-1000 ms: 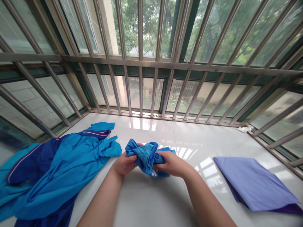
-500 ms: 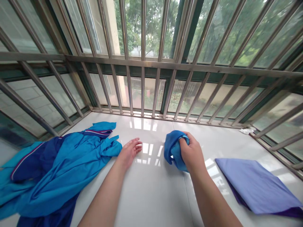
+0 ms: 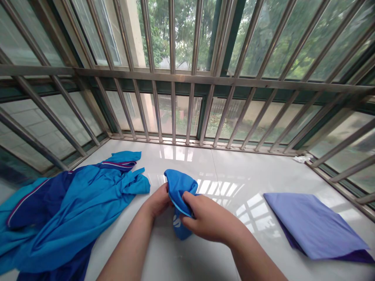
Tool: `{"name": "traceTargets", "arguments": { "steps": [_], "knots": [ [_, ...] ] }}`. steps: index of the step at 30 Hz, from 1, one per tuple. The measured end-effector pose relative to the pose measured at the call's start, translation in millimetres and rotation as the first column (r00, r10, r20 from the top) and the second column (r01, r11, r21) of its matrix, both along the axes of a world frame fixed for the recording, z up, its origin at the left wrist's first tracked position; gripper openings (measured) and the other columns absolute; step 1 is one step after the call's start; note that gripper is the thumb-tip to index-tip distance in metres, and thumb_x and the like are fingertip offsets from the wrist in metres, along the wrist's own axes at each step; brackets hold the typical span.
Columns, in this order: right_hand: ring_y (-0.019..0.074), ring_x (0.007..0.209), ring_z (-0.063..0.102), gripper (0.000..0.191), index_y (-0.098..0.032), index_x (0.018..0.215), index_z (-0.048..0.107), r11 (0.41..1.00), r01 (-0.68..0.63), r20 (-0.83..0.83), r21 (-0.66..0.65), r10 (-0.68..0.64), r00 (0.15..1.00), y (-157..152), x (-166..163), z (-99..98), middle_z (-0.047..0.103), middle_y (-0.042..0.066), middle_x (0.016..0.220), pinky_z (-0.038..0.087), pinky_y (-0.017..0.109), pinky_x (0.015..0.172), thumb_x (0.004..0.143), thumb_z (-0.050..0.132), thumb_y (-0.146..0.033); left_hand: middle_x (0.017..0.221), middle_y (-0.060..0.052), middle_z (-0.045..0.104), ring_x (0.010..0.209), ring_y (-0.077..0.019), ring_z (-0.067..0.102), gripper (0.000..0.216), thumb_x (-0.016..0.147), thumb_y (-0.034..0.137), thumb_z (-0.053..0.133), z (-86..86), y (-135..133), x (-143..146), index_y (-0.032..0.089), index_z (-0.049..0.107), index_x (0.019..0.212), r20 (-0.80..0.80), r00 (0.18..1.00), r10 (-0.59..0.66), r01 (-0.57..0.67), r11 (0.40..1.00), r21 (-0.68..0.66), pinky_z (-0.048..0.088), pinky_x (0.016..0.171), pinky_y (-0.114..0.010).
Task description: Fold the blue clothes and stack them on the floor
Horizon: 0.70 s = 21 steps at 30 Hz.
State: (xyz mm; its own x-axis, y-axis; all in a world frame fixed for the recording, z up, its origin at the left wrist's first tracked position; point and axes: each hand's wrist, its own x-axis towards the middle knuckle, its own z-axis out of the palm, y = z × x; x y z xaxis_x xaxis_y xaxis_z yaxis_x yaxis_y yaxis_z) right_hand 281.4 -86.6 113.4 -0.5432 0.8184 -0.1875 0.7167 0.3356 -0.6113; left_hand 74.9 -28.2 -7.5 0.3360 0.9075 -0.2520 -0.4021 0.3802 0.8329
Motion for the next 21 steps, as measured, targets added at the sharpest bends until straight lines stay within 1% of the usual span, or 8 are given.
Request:
{"name": "traceTargets", "arguments": {
  "steps": [3,5,7,10,13,15,19,21],
  "knots": [
    [0.0217,0.082,0.061,0.030,-0.024,0.102,0.068,1.000,-0.021,0.013,0.010,0.021,1.000,3.2,1.3,-5.3,0.073,0.005,0.096,0.028,0.030,0.065,0.097,0.069,-0.054,0.079,-0.005,0.076,0.065,-0.0214,0.072,0.047,0.065,0.029,0.101,4.4,-3.8,-6.0,0.018,0.079,0.105,-0.002,0.982,-0.186,0.186,0.981,0.053,0.058,0.064,-0.030],
    [0.0214,0.081,0.063,0.037,-0.023,0.096,0.070,1.000,-0.015,-0.006,0.026,0.015,1.000,5.9,-0.9,-8.2,0.075,0.005,0.095,0.029,0.030,0.065,0.102,0.063,-0.060,0.093,-0.008,0.079,0.074,-0.0228,0.075,0.055,0.062,0.031,0.103,7.5,-6.3,-9.5,0.019,0.079,0.109,0.039,0.965,-0.260,0.256,0.963,0.090,0.059,0.069,-0.030],
    [0.0207,0.080,0.064,0.043,-0.023,0.092,0.072,0.999,0.000,-0.024,0.042,0.001,1.000,8.1,-3.8,-9.2,0.077,0.005,0.093,0.030,0.031,0.065,0.108,0.053,-0.058,0.104,-0.012,0.080,0.086,-0.0263,0.077,0.065,0.061,0.043,0.105,8.2,-6.9,-11.3,0.019,0.078,0.114,0.089,0.953,-0.290,0.278,0.953,0.123,0.060,0.074,-0.031],
    [0.0200,0.079,0.064,0.048,-0.022,0.092,0.075,0.999,0.006,-0.013,0.047,-0.005,1.000,9.2,-8.1,-8.2,0.078,0.006,0.093,0.032,0.031,0.067,0.114,0.041,-0.050,0.104,-0.013,0.080,0.085,-0.0256,0.077,0.072,0.059,0.057,0.104,4.2,-4.0,-10.5,0.016,0.078,0.112,0.092,0.953,-0.289,0.277,0.952,0.128,0.058,0.070,-0.028],
    [0.0192,0.076,0.063,0.050,-0.021,0.089,0.076,0.999,0.001,0.016,0.044,-0.002,1.000,8.6,-11.3,-6.9,0.078,0.006,0.091,0.031,0.031,0.066,0.114,0.039,-0.044,0.095,-0.012,0.081,0.084,-0.0231,0.078,0.059,0.064,0.051,0.104,-0.6,0.1,-8.5,0.014,0.079,0.102,0.050,0.963,-0.265,0.258,0.959,0.119,0.060,0.077,-0.029],
    [0.0185,0.074,0.063,0.051,-0.021,0.086,0.076,0.999,0.034,0.009,0.042,-0.034,0.999,9.3,-11.5,-6.1,0.078,0.006,0.088,0.030,0.030,0.065,0.114,0.040,-0.045,0.093,-0.012,0.081,0.085,-0.0234,0.078,0.055,0.067,0.050,0.103,-1.9,1.9,-9.0,0.013,0.079,0.100,0.056,0.967,-0.250,0.241,0.961,0.132,0.060,0.081,-0.031],
    [0.0170,0.074,0.067,0.052,-0.023,0.087,0.077,0.989,0.139,-0.116,-0.044,-0.143,0.983,15.3,-5.3,-3.3,0.079,0.001,0.082,0.036,0.028,0.068,0.114,0.040,-0.047,0.084,-0.010,0.079,0.079,-0.0249,0.078,0.058,0.066,0.057,0.102,-1.7,3.7,-14.9,0.013,0.078,0.096,0.107,0.976,-0.190,0.170,0.970,0.175,0.060,0.074,-0.031],
    [0.0166,0.076,0.069,0.047,-0.024,0.090,0.079,0.986,0.150,-0.165,-0.068,-0.159,0.973,17.9,-1.5,-2.5,0.080,0.000,0.082,0.039,0.028,0.071,0.113,0.043,-0.044,0.077,-0.008,0.076,0.075,-0.0243,0.076,0.060,0.064,0.060,0.101,-1.7,4.1,-16.7,0.013,0.077,0.093,0.124,0.978,-0.165,0.140,0.972,0.189,0.058,0.071,-0.031]
  ]
}}
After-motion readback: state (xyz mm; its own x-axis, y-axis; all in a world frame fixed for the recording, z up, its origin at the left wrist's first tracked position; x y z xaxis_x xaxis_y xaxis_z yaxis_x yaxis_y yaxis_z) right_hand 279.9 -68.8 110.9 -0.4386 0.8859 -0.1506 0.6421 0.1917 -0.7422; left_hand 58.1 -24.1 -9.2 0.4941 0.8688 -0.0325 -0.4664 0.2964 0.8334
